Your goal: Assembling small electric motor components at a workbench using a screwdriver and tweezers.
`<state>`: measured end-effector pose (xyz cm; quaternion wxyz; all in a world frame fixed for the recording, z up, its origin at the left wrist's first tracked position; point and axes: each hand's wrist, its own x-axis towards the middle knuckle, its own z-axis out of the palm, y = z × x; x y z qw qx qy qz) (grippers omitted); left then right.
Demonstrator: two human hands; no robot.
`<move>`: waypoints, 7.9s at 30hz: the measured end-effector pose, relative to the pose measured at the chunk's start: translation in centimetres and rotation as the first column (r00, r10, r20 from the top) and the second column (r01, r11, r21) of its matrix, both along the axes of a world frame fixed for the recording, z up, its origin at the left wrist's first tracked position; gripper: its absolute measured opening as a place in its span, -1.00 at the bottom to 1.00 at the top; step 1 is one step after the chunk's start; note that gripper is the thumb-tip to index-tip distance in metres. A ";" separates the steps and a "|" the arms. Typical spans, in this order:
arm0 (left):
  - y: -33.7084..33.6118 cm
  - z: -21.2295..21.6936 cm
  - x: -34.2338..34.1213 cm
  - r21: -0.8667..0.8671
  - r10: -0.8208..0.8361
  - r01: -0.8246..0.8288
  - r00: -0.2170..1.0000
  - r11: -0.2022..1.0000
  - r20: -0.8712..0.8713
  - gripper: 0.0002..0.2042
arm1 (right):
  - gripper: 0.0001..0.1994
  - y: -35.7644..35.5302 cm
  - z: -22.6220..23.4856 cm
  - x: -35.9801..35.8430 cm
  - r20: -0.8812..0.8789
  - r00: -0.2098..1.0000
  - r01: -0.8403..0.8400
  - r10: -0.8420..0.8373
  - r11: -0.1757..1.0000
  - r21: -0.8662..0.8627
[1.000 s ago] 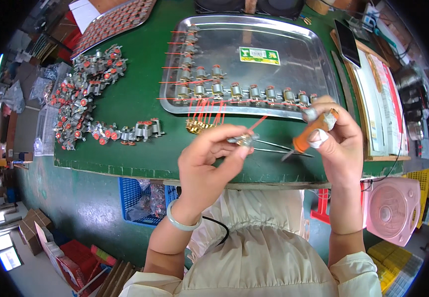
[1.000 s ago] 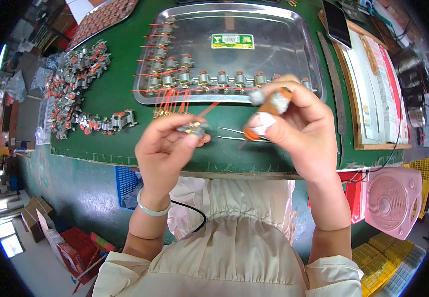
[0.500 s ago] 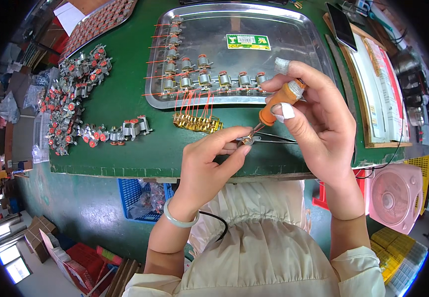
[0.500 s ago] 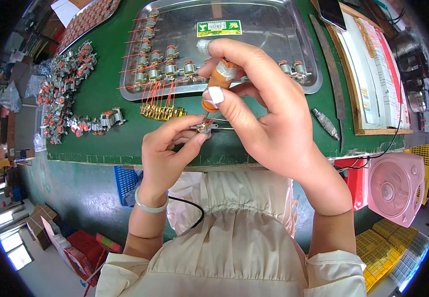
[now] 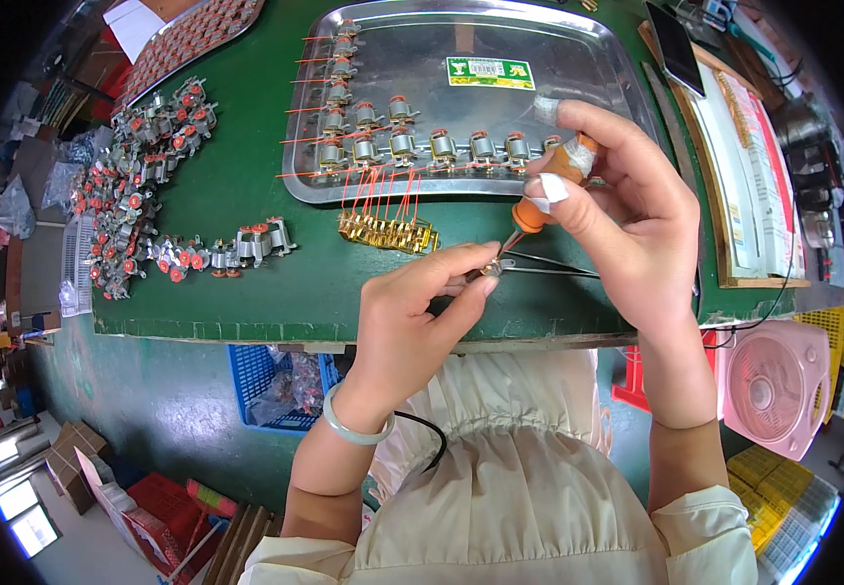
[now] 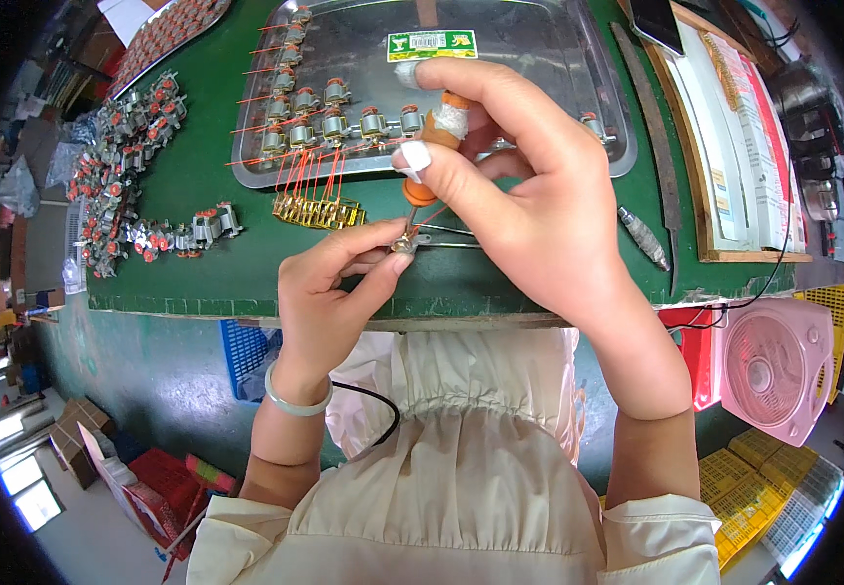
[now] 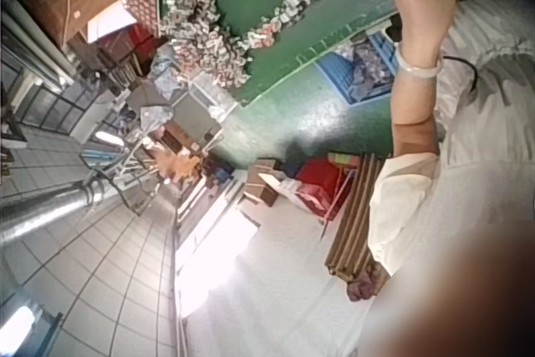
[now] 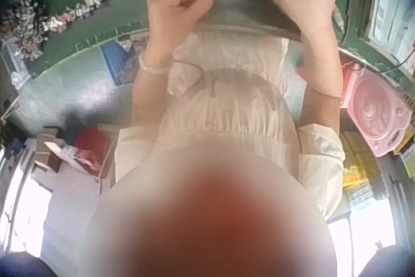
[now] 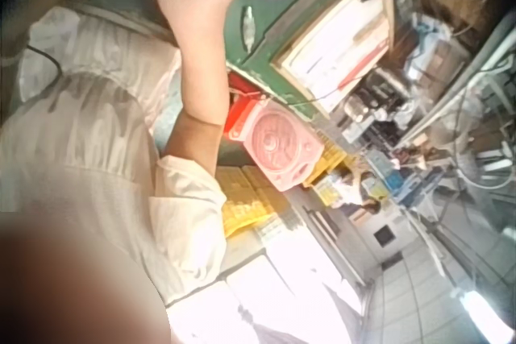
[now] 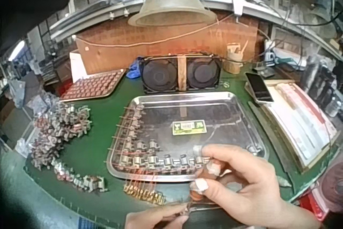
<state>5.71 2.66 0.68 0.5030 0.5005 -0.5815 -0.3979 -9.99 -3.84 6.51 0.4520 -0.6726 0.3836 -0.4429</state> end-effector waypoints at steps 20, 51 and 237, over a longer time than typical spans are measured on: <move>-0.2 0.4 0.1 0.074 -0.011 0.016 0.998 0.997 -0.060 -0.75 | -0.62 -1.1 0.6 -0.1 -0.383 0.913 0.026 -0.143 0.956 -0.293; 0.0 -0.1 0.3 0.065 -0.016 0.021 0.997 0.998 -0.070 -0.74 | -0.54 -2.1 0.0 -0.5 0.119 0.935 -0.344 0.335 0.936 0.068; -3.1 1.7 1.5 -0.370 -0.224 0.110 0.932 0.923 -0.284 -0.76 | -0.81 1.5 -0.1 -2.3 0.530 0.820 -0.546 0.215 0.571 0.613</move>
